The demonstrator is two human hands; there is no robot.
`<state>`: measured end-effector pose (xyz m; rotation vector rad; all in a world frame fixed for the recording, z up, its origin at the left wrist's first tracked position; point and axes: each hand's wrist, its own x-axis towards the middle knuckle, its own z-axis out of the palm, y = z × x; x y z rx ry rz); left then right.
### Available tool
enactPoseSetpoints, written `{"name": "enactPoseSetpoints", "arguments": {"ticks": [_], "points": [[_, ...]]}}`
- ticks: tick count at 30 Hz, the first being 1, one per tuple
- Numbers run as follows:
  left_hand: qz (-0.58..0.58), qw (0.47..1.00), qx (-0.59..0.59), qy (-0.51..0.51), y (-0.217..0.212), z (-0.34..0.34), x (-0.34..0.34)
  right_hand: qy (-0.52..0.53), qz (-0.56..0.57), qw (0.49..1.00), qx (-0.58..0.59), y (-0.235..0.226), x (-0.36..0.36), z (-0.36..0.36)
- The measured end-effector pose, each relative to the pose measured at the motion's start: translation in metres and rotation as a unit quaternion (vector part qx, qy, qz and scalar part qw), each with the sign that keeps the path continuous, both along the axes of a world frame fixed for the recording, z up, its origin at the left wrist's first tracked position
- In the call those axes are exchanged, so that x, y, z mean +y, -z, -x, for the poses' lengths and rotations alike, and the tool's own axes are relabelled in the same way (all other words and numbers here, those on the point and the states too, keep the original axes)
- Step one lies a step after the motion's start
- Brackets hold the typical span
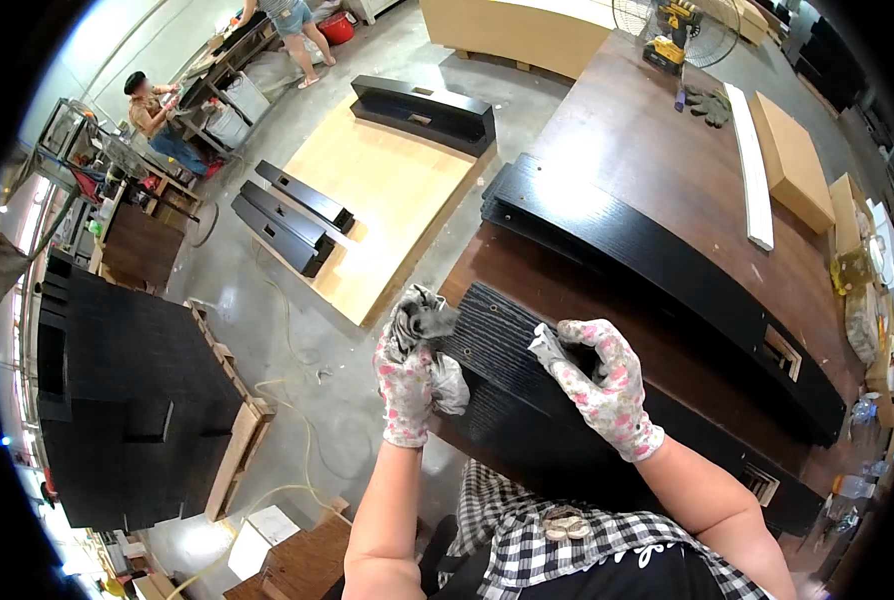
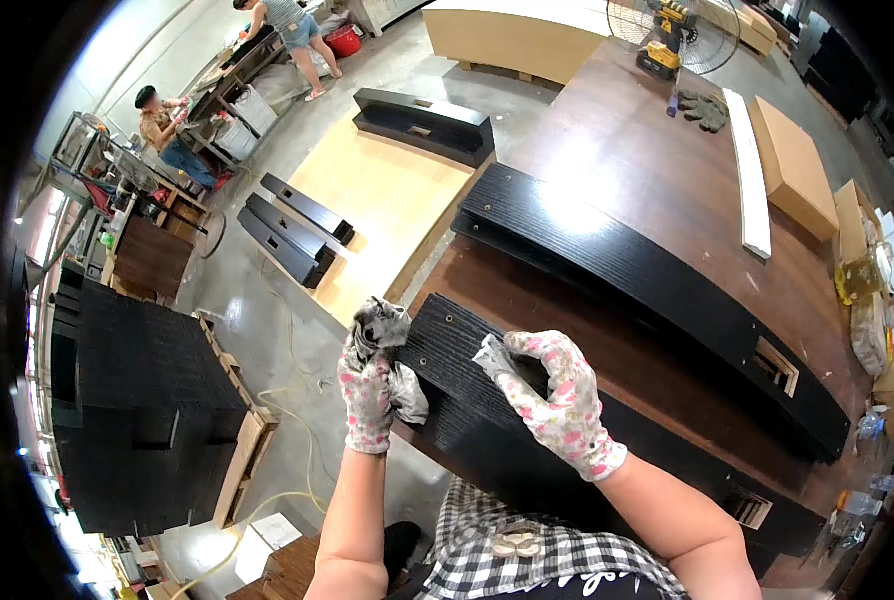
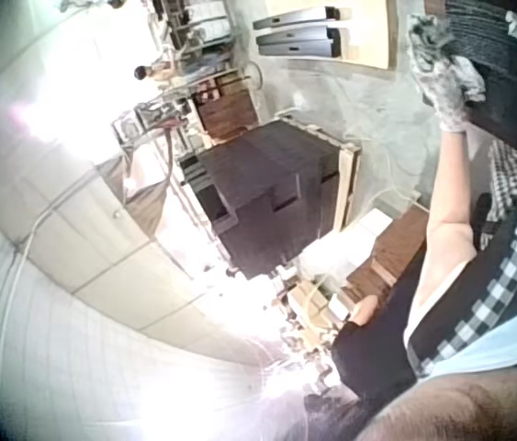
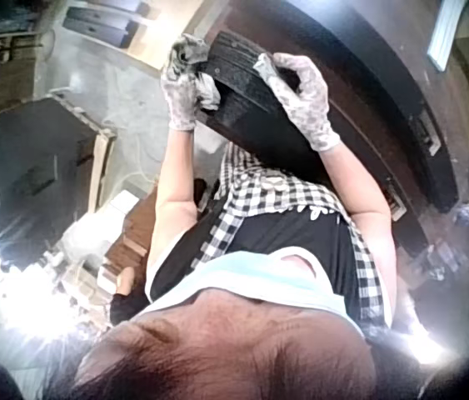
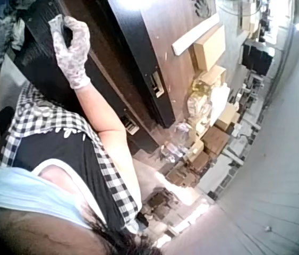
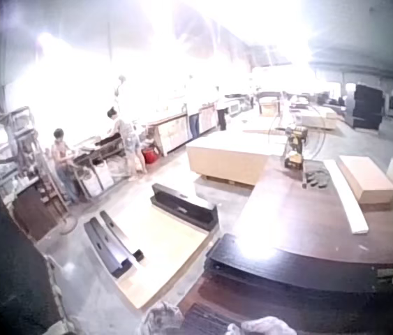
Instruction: The person is applying finish or cleaning long black furniture components using a rag and a small block.
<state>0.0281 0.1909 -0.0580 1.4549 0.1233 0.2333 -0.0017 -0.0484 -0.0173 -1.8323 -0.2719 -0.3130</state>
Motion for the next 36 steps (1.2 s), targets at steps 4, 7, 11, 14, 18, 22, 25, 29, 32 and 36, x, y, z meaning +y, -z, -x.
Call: {"name": "enactPoseSetpoints", "arguments": {"ticks": [4,7,11,14,18,22,25,29,32,36], "points": [[0.068,0.996,0.063,0.009,-0.003,0.003,0.005,0.012,-0.016,1.0,0.02,0.0,0.001,-0.001],[0.121,0.989,0.069,0.047,-0.007,0.007,-0.002,0.027,0.012,1.0,-0.001,0.001,0.001,-0.001],[0.065,0.994,0.064,0.055,-0.012,0.005,-0.015,0.015,0.031,0.999,-0.023,-0.001,0.0,-0.002],[0.113,0.991,0.003,0.078,-0.011,-0.003,-0.018,0.007,0.027,1.0,-0.014,-0.003,-0.001,-0.003],[-0.04,0.999,0.018,0.003,-0.008,-0.015,-0.014,0.012,0.033,0.999,-0.035,-0.006,0.0,-0.002],[-0.042,0.998,-0.021,0.028,-0.006,-0.005,-0.01,0.013,0.027,0.999,-0.027,-0.006,0.0,-0.003],[0.0,0.999,0.009,0.047,-0.003,0.002,-0.008,0.01,0.056,0.997,-0.042,-0.006,0.0,-0.004],[0.033,0.998,0.042,0.024,-0.002,-0.008,-0.003,0.013,0.057,0.997,-0.042,-0.006,0.001,-0.004],[0.036,0.998,0.055,-0.003,-0.01,-0.013,0.005,0.009,0.054,0.997,-0.049,-0.005,0.001,-0.004],[0.045,0.996,0.031,-0.068,-0.032,-0.005,0.018,0.014,0.038,0.998,-0.04,-0.004,0.001,-0.005]]}}
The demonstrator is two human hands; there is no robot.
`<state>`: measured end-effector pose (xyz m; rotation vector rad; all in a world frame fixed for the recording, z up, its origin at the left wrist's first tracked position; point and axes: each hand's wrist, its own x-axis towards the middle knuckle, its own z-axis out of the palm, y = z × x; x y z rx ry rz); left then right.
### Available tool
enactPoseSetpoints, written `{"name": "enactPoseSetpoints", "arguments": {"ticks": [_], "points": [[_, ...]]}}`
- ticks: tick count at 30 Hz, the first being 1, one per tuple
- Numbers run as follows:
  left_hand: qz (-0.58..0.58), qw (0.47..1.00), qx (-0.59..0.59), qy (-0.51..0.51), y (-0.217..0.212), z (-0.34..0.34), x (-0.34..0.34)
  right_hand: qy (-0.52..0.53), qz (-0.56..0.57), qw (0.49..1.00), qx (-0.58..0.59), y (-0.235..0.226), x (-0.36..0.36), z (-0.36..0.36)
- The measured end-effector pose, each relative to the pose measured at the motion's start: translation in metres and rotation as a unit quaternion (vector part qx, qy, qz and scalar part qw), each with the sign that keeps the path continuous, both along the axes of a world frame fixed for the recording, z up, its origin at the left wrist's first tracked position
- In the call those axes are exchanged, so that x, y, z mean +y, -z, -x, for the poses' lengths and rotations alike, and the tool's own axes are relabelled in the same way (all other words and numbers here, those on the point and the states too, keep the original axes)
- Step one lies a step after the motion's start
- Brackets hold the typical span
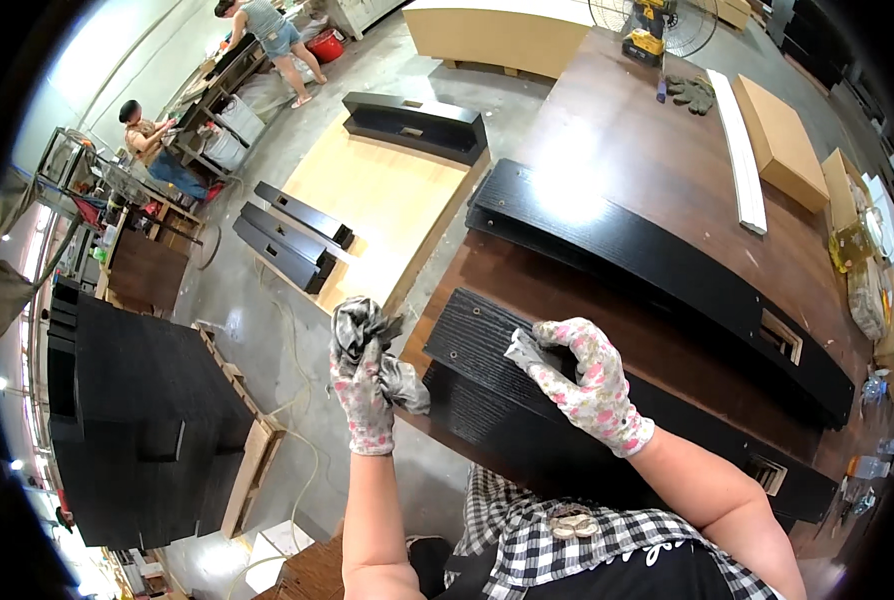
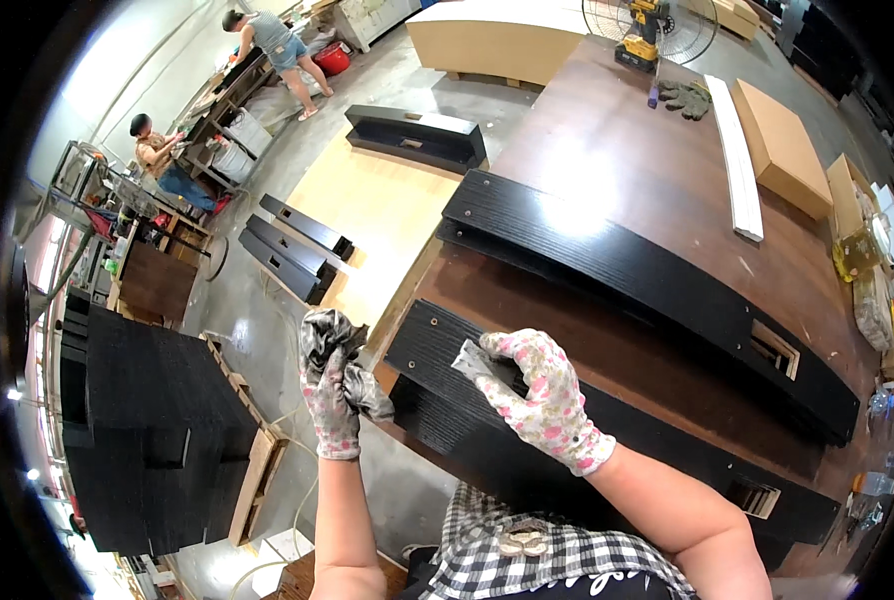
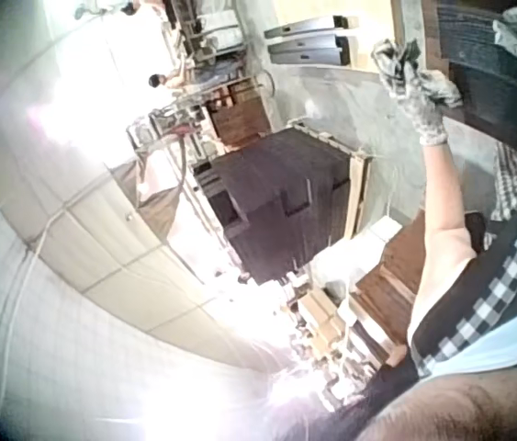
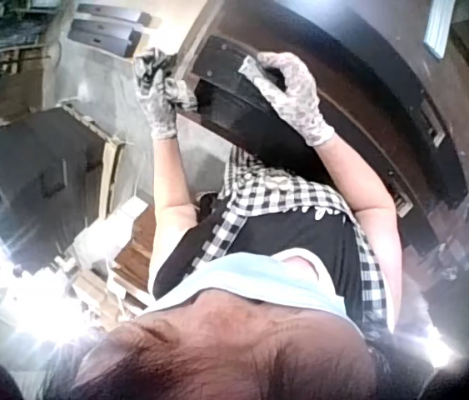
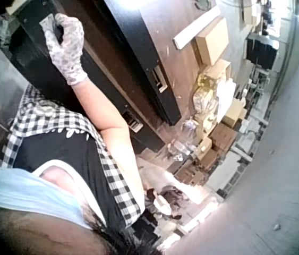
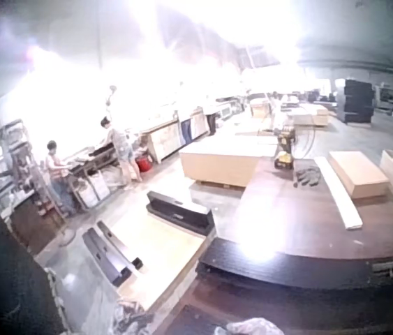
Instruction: The person is applying finish or cleaning long black furniture components using a rag and a small block.
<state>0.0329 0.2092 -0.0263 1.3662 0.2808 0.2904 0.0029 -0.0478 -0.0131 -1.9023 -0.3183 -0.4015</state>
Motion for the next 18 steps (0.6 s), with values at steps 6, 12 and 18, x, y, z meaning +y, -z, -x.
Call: {"name": "enactPoseSetpoints", "arguments": {"ticks": [6,12,18], "points": [[-0.019,0.99,-0.006,0.138,0.009,0.003,-0.017,-0.002,0.011,1.0,-0.006,0.002,0.0,0.002],[0.08,0.986,0.067,0.13,0.017,0.0,-0.001,-0.007,-0.006,1.0,-0.007,0.003,0.001,0.002],[0.091,0.985,0.039,0.139,0.018,-0.004,-0.012,-0.006,0.01,1.0,-0.002,0.0,0.002,0.002]]}}
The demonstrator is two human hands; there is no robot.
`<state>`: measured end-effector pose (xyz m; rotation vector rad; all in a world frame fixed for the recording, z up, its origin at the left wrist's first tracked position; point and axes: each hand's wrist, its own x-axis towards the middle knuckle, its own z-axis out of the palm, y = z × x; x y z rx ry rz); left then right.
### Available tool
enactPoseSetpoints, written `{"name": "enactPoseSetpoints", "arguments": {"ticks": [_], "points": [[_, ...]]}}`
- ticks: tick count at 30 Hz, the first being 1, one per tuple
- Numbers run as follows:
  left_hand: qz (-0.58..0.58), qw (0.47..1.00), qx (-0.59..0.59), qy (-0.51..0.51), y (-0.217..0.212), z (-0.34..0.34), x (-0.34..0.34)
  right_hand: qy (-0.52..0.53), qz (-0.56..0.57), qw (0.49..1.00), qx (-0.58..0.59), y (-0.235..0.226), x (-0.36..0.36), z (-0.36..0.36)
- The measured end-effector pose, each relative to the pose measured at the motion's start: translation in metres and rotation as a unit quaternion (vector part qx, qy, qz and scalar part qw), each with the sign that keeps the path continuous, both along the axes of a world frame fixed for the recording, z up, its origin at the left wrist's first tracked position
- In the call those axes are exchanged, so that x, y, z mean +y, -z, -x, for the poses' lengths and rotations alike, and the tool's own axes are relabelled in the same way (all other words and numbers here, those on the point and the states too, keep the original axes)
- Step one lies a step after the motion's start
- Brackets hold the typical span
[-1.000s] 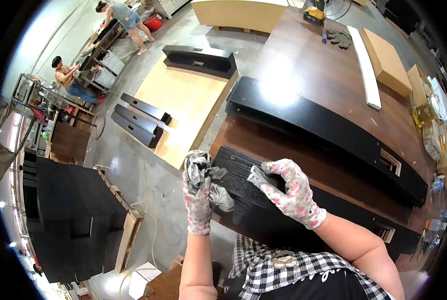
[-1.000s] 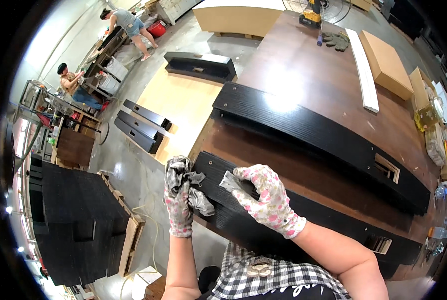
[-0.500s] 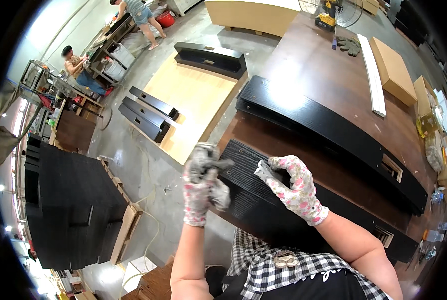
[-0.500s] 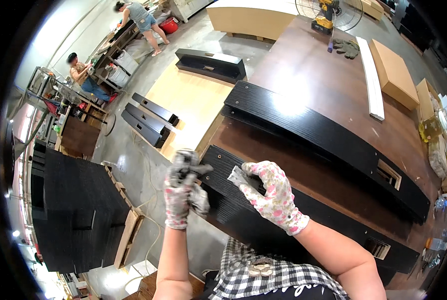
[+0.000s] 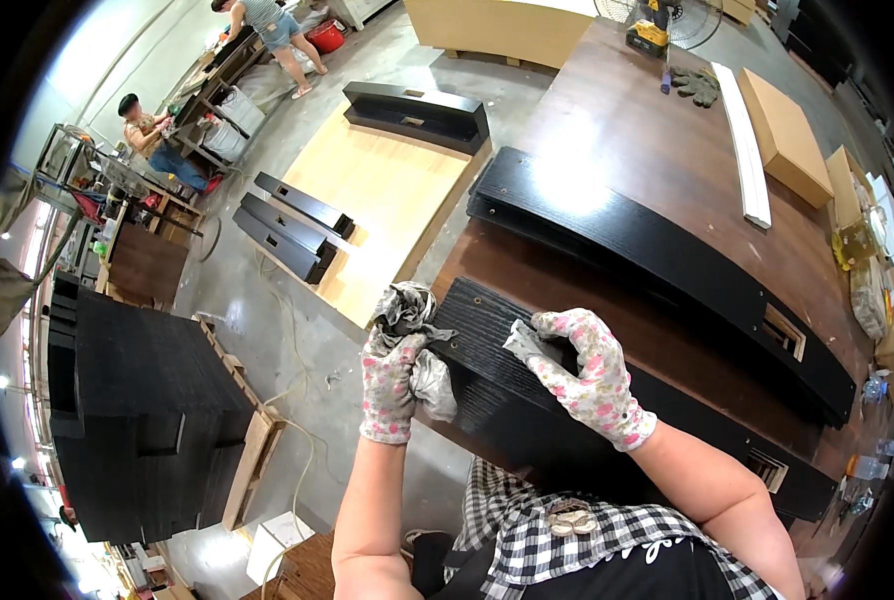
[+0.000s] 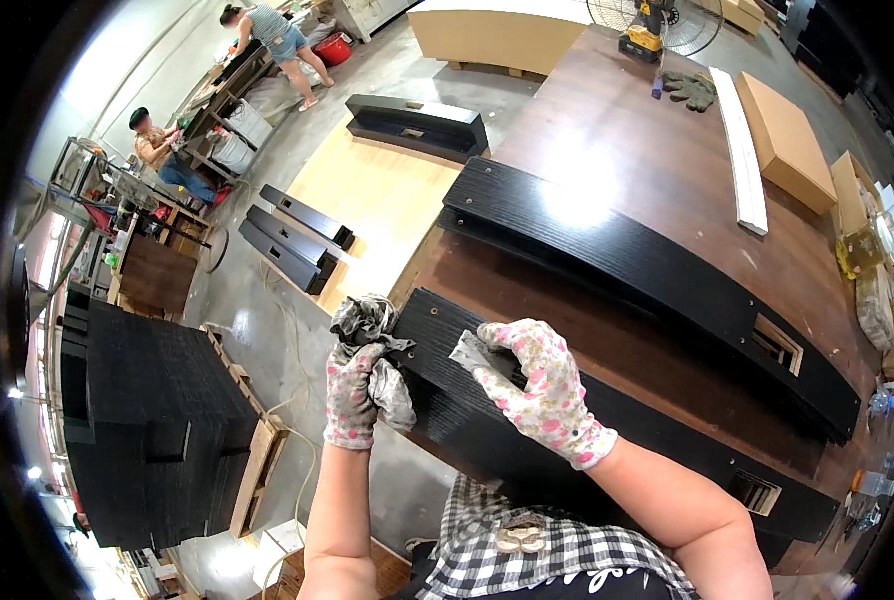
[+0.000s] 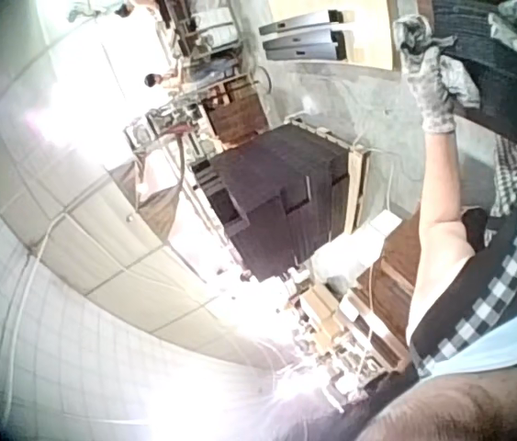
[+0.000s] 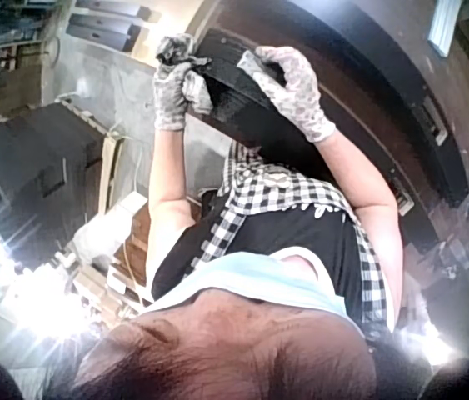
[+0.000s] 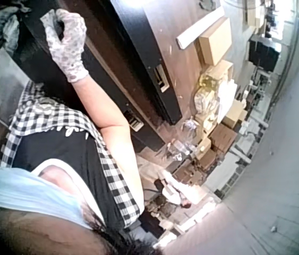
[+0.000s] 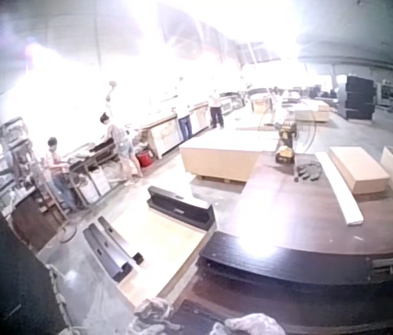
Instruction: The person is applying finish or cleaning long black furniture components using a rag and a small block.
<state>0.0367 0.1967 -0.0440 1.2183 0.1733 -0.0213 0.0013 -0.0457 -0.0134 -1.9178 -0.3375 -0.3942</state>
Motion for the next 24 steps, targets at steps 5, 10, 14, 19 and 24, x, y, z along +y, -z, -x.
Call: {"name": "enactPoseSetpoints", "arguments": {"ticks": [5,10,14,19,24], "points": [[-0.007,1.0,0.003,-0.01,-0.002,0.002,-0.001,0.01,-0.007,1.0,0.02,-0.002,0.0,0.0],[0.018,0.999,0.041,0.006,0.0,0.006,0.009,0.007,0.013,1.0,-0.001,-0.002,0.0,0.0],[-0.031,0.999,-0.019,0.028,-0.002,0.004,0.006,0.016,-0.011,1.0,0.016,-0.004,0.001,-0.001],[0.045,0.999,-0.011,0.026,-0.011,0.004,-0.002,0.019,0.018,0.998,-0.051,-0.01,0.003,-0.004],[-0.053,0.997,-0.06,0.024,0.0,0.002,0.004,0.042,0.016,0.998,-0.047,-0.014,0.003,-0.002]]}}
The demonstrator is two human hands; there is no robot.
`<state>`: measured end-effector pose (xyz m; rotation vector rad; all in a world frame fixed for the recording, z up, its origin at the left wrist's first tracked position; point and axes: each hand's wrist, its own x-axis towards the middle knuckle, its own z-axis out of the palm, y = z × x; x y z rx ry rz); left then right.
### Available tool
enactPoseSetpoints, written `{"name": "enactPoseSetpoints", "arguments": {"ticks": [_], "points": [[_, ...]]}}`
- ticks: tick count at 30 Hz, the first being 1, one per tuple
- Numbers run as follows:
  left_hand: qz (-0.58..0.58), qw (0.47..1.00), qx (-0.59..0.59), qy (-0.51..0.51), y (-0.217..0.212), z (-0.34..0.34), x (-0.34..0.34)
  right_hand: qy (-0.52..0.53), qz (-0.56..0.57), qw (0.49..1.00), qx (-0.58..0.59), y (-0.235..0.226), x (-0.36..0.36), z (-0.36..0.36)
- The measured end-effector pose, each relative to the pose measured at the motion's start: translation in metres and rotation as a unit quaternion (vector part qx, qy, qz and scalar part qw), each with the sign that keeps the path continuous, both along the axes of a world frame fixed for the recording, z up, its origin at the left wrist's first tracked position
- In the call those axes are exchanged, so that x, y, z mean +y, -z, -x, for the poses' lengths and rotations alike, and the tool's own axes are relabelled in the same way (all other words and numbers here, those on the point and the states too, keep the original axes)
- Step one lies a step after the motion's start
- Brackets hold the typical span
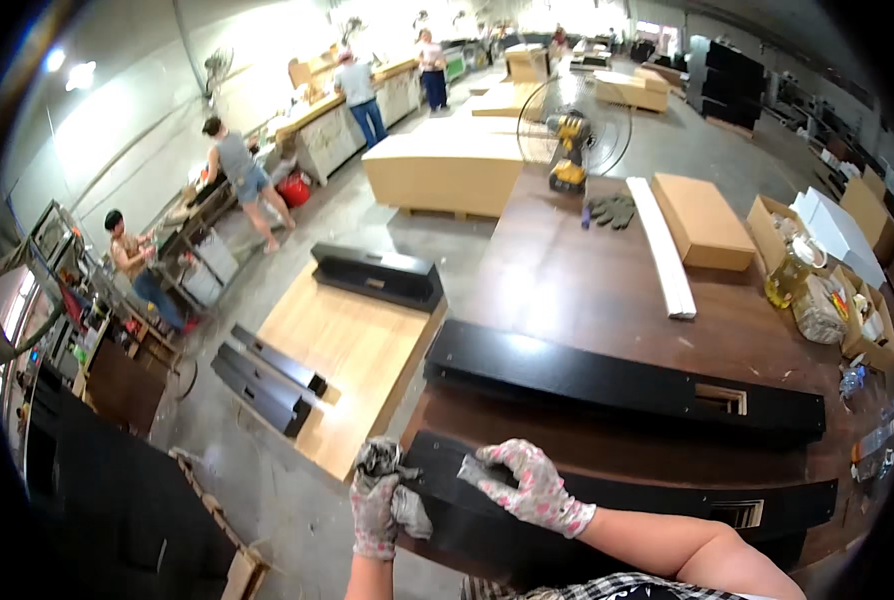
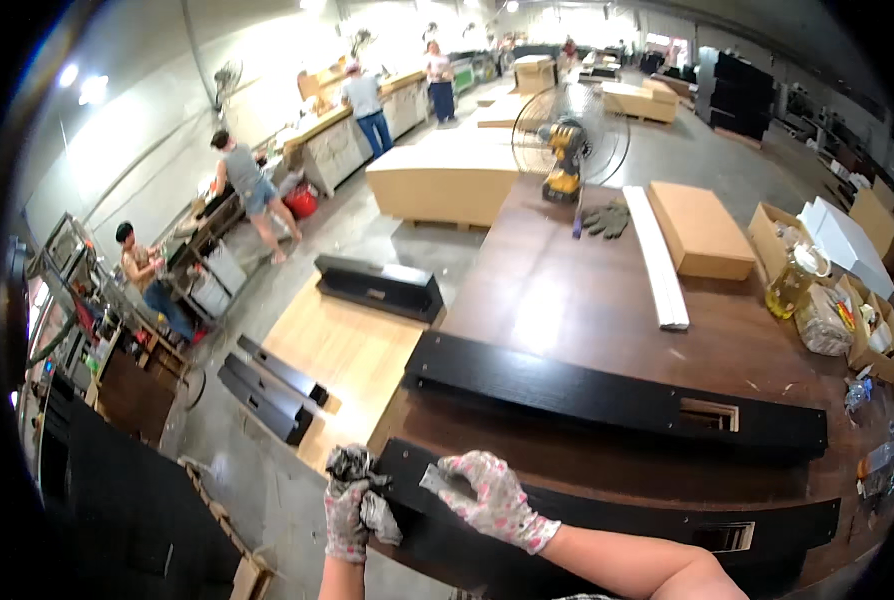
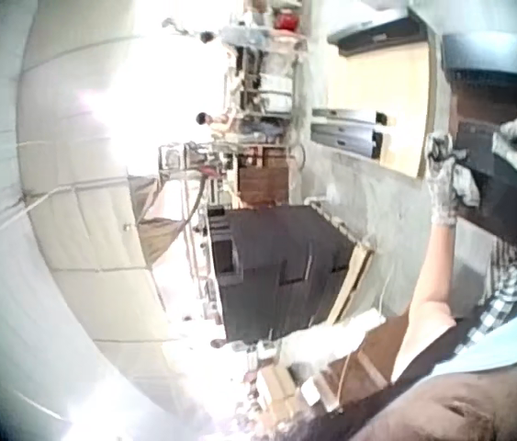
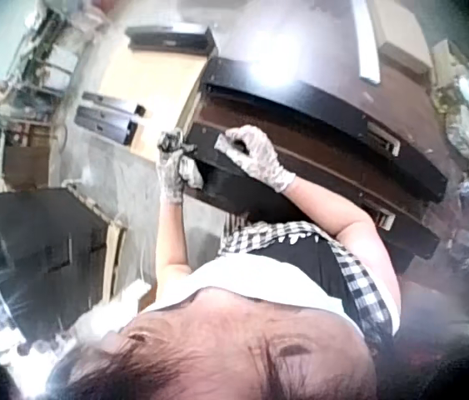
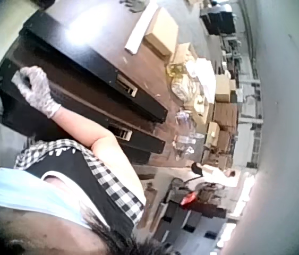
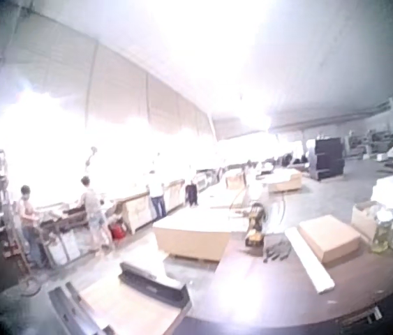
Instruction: The person is applying finish or cleaning long black furniture components using a rag and a small block.
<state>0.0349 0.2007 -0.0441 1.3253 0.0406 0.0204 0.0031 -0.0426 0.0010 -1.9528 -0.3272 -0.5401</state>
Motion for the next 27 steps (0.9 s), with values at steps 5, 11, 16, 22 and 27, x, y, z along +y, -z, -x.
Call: {"name": "enactPoseSetpoints", "arguments": {"ticks": [5,11,16,22,27], "points": [[0.044,0.999,0.022,0.013,0.009,0.007,0.009,-0.017,0.003,0.998,0.061,0.004,-0.001,0.005],[0.057,0.992,0.112,-0.023,-0.003,0.009,0.001,-0.03,0.018,0.994,0.102,0.015,-0.003,0.003],[0.101,0.984,0.143,0.016,-0.003,0.004,0.004,-0.016,0.01,0.999,0.043,0.012,0.001,0.004],[0.053,0.992,0.042,0.109,-0.004,-0.018,-0.038,-0.017,-0.097,0.995,-0.007,0.003,0.005,-0.003],[0.037,0.979,-0.019,0.198,-0.009,-0.016,-0.088,0.02,-0.135,0.99,-0.028,0.009,0.009,-0.005]]}}
